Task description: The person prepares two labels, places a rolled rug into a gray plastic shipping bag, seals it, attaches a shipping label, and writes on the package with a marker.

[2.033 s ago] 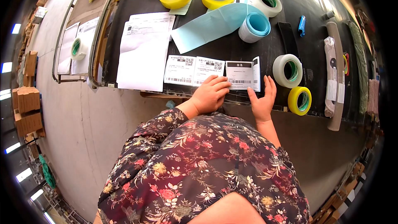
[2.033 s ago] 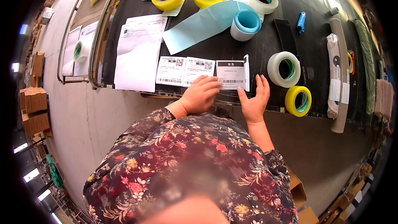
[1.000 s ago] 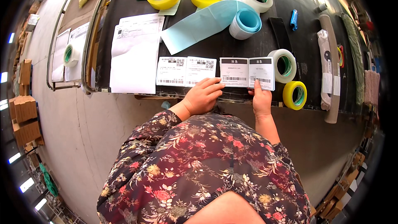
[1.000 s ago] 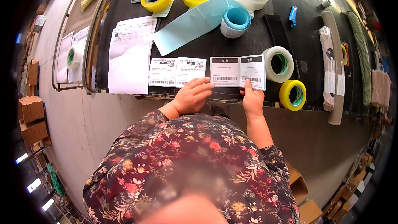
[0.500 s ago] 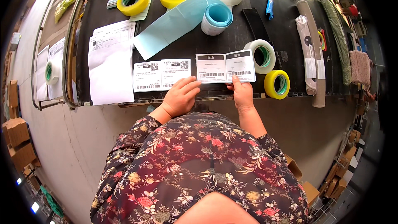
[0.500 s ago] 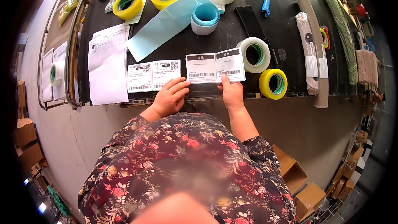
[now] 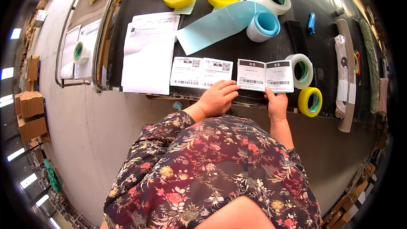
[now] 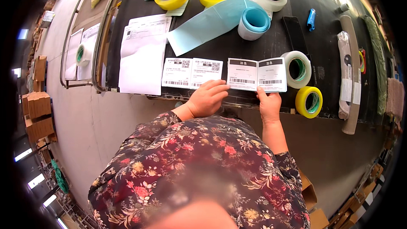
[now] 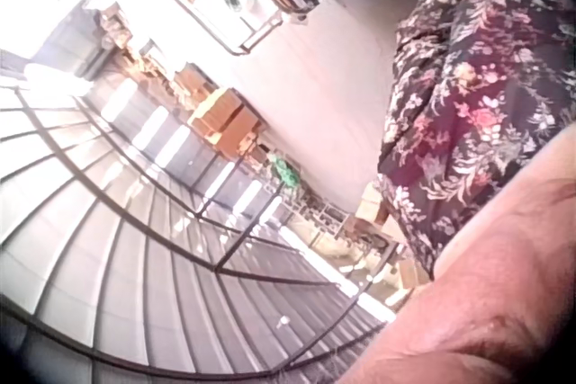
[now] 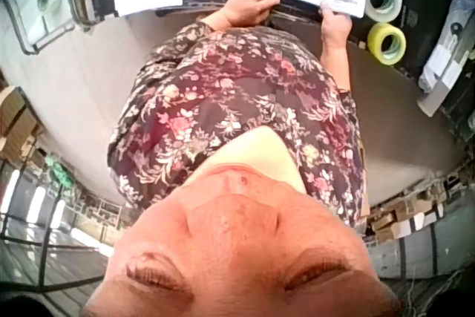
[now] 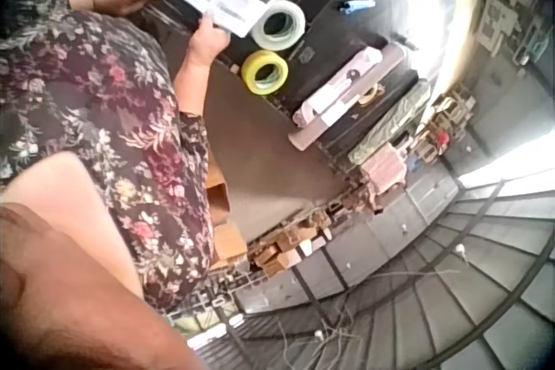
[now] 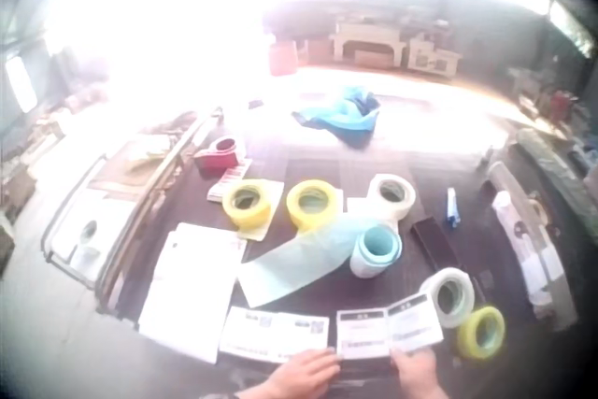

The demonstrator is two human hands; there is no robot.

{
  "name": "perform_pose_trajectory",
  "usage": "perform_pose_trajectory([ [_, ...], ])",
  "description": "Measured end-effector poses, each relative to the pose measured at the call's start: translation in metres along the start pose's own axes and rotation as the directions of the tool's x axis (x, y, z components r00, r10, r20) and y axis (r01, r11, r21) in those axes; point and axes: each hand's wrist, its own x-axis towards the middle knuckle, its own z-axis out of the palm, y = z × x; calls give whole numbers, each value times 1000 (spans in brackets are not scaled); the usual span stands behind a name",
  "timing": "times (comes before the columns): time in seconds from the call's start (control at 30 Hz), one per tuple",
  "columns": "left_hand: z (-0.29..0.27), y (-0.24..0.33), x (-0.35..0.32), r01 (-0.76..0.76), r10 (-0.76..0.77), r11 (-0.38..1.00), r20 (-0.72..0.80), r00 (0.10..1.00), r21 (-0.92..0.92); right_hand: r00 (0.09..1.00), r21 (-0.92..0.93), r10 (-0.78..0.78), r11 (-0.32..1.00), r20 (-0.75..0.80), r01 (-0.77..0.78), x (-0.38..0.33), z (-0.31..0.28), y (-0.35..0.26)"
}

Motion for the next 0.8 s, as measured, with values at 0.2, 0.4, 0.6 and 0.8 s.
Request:
perform_pose_trajectory([
  [0.2,2,-2,-2,-16,16,1000,-10,1000,-11,999,-24,-45,999,17,45,5,-3,7],
  [0.4,5,-3,0,-22,22,1000,-13,1000,-22,994,-18,-92,996,50,93,6,-3,6],
  [0.6,2,-2,-1,-17,17,1000,11,1000,-6,995,-27,-90,995,46,91,4,0,2],
  [0.8,0,-1,0,-17,17,1000,-15,1000,-25,994,-25,-106,994,37,107,3,2,2],
])
